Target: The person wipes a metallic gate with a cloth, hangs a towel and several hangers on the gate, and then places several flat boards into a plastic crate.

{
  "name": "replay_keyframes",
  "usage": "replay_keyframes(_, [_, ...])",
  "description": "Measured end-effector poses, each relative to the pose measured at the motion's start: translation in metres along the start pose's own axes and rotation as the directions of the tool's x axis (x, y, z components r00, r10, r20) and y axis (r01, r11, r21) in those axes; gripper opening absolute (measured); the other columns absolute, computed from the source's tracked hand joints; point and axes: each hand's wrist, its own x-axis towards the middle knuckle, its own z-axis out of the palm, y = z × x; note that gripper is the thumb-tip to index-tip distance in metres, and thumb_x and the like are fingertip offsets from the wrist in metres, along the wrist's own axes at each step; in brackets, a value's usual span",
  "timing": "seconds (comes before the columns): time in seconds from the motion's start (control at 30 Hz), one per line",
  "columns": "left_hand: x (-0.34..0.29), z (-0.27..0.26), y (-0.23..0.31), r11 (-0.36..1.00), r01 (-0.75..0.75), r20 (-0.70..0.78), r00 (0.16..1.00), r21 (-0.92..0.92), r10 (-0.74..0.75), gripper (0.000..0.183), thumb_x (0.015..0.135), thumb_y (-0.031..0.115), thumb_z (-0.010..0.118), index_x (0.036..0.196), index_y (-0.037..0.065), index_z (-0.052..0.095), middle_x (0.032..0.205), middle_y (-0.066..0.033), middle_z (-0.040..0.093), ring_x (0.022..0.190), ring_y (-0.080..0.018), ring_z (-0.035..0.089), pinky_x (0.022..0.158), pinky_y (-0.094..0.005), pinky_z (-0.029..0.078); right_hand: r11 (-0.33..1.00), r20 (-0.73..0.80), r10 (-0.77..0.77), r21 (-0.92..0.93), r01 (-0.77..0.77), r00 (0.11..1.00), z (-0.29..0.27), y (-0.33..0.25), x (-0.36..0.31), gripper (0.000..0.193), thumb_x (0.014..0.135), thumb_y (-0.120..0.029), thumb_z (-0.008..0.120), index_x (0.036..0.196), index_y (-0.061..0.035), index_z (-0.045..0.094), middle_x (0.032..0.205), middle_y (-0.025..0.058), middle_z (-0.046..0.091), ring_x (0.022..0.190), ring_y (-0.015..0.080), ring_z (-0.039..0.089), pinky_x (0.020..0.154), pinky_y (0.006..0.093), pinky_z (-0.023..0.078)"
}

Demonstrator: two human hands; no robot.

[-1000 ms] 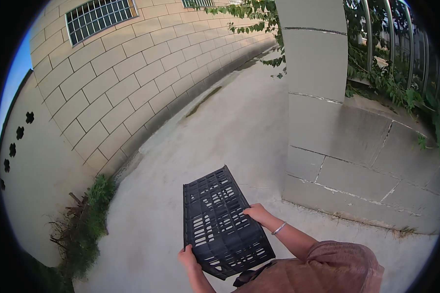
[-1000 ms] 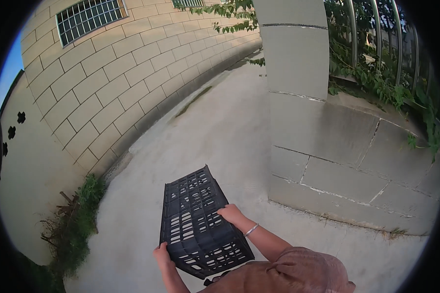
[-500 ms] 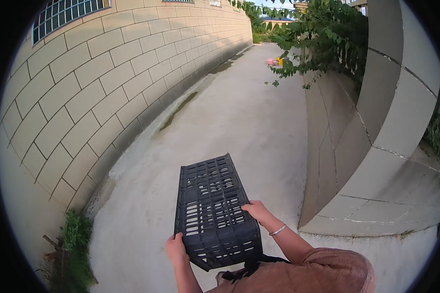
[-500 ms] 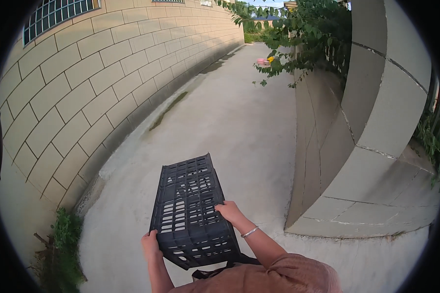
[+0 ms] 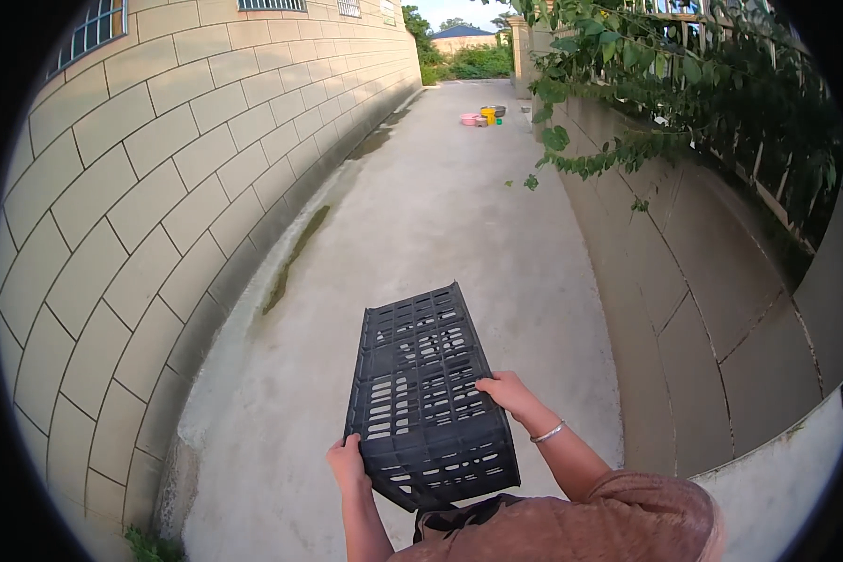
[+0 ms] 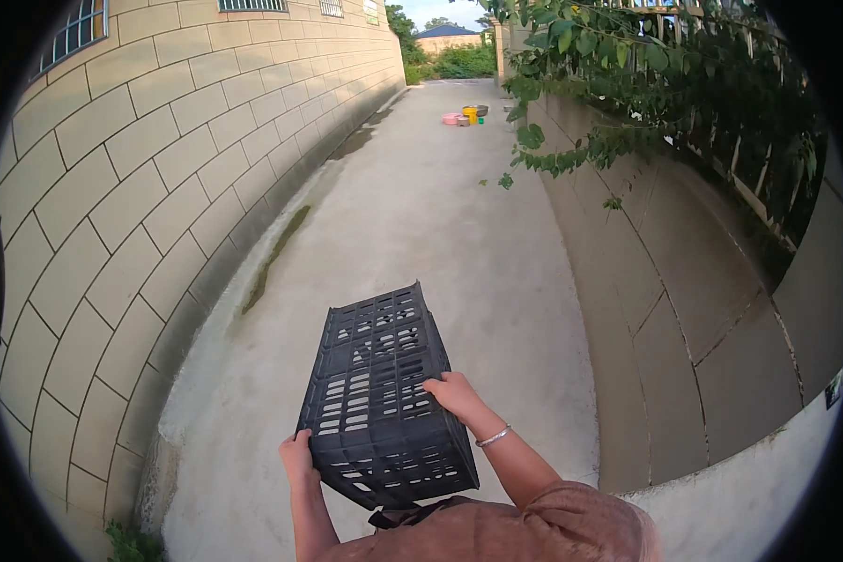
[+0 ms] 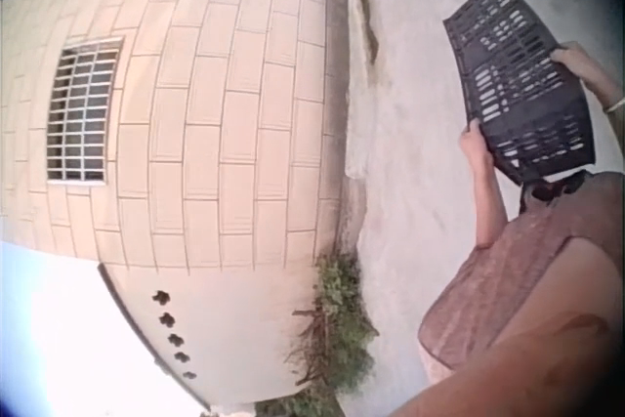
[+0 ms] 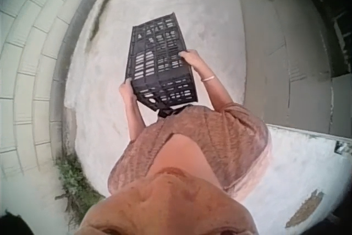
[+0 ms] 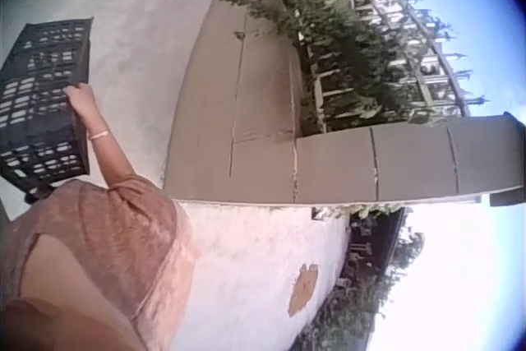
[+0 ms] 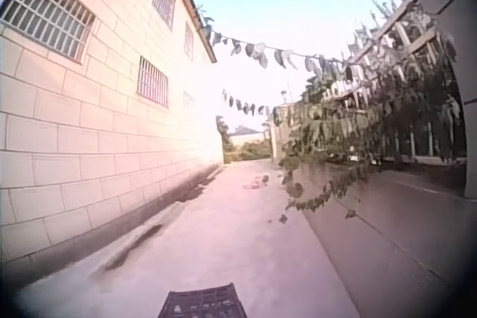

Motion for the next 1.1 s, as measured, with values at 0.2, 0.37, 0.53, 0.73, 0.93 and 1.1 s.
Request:
replay_keyframes(0.2, [0.188, 0.098, 0.028, 0.999, -0.026, 0.017, 1.000, 0.021, 0.026, 0.018, 0.069, 0.008, 0.051, 0.071, -0.009, 0.053, 0.063, -0.0087, 0.054, 0.054, -0.0147, 0.046, 0.052, -0.0275, 0.039, 0.998, -0.029, -0.008, 0.057, 0.010, 1.000, 0.024, -0.050, 0.193, 0.031, 0.073, -0.016, 0.051, 0.087, 0.0103, 0.056, 0.079, 0.0114, 0.059, 0.072, 0.0166, 0.055, 0.065, 0.0273, 0.043])
replay_keyframes(0.37, [0.339, 0.216, 0.066, 0.988, -0.117, 0.129, 0.986, 0.103, 0.103, 0.019, 0.069, 0.009, 0.051, 0.072, -0.009, 0.054, 0.064, -0.0088, 0.054, 0.056, -0.0141, 0.048, 0.051, -0.0271, 0.040, 0.994, -0.177, -0.060, 0.084, 0.076, 0.982, 0.019, -0.076, 0.356, 0.030, 0.071, -0.016, 0.050, 0.085, 0.0102, 0.057, 0.078, 0.0109, 0.059, 0.070, 0.0162, 0.055, 0.063, 0.0269, 0.043])
replay_keyframes(0.53, [0.472, 0.343, 0.058, 0.994, -0.063, 0.299, 0.954, 0.093, 0.032, 0.022, 0.071, 0.009, 0.052, 0.078, -0.011, 0.054, 0.068, -0.0111, 0.056, 0.058, -0.0153, 0.051, 0.054, -0.0268, 0.042, 0.978, -0.335, 0.024, 0.202, 0.046, 0.942, -0.022, -0.090, 0.498, 0.029, 0.069, -0.017, 0.052, 0.081, 0.0089, 0.057, 0.074, 0.0100, 0.059, 0.069, 0.0155, 0.053, 0.062, 0.0265, 0.042])
replay_keyframes(0.73, [0.651, 0.489, 0.042, 0.999, 0.048, 0.397, 0.916, 0.015, -0.050, 0.022, 0.069, 0.006, 0.052, 0.080, -0.013, 0.053, 0.072, -0.0142, 0.057, 0.061, -0.0192, 0.055, 0.057, -0.0291, 0.045, 0.991, -0.453, -0.001, 0.120, 0.063, 0.891, -0.051, -0.115, 0.700, 0.027, 0.067, -0.016, 0.052, 0.079, 0.0083, 0.057, 0.071, 0.0099, 0.058, 0.065, 0.0152, 0.053, 0.060, 0.0269, 0.042])
replay_keyframes(0.93, [0.832, 0.595, 0.062, 0.996, 0.039, 0.292, 0.955, 0.075, -0.059, 0.026, 0.069, 0.008, 0.051, 0.086, -0.011, 0.053, 0.074, -0.0131, 0.057, 0.064, -0.0177, 0.054, 0.060, -0.0283, 0.044, 0.999, -0.388, 0.052, 0.021, -0.047, 0.920, -0.042, -0.165, 0.923, 0.030, 0.065, -0.020, 0.052, 0.076, 0.0087, 0.056, 0.071, 0.0129, 0.058, 0.067, 0.0192, 0.054, 0.061, 0.0298, 0.043])
replay_keyframes(1.1, [0.988, 0.683, 0.064, 0.998, 0.002, 0.290, 0.957, 0.066, -0.021, 0.021, 0.068, 0.007, 0.051, 0.078, -0.011, 0.055, 0.070, -0.0129, 0.057, 0.059, -0.0177, 0.053, 0.056, -0.0275, 0.043, 0.994, -0.322, 0.048, 0.109, -0.014, 0.945, -0.037, -0.179, 1.120, 0.032, 0.065, -0.019, 0.052, 0.078, 0.0093, 0.056, 0.070, 0.0136, 0.058, 0.065, 0.0199, 0.055, 0.061, 0.0295, 0.043])
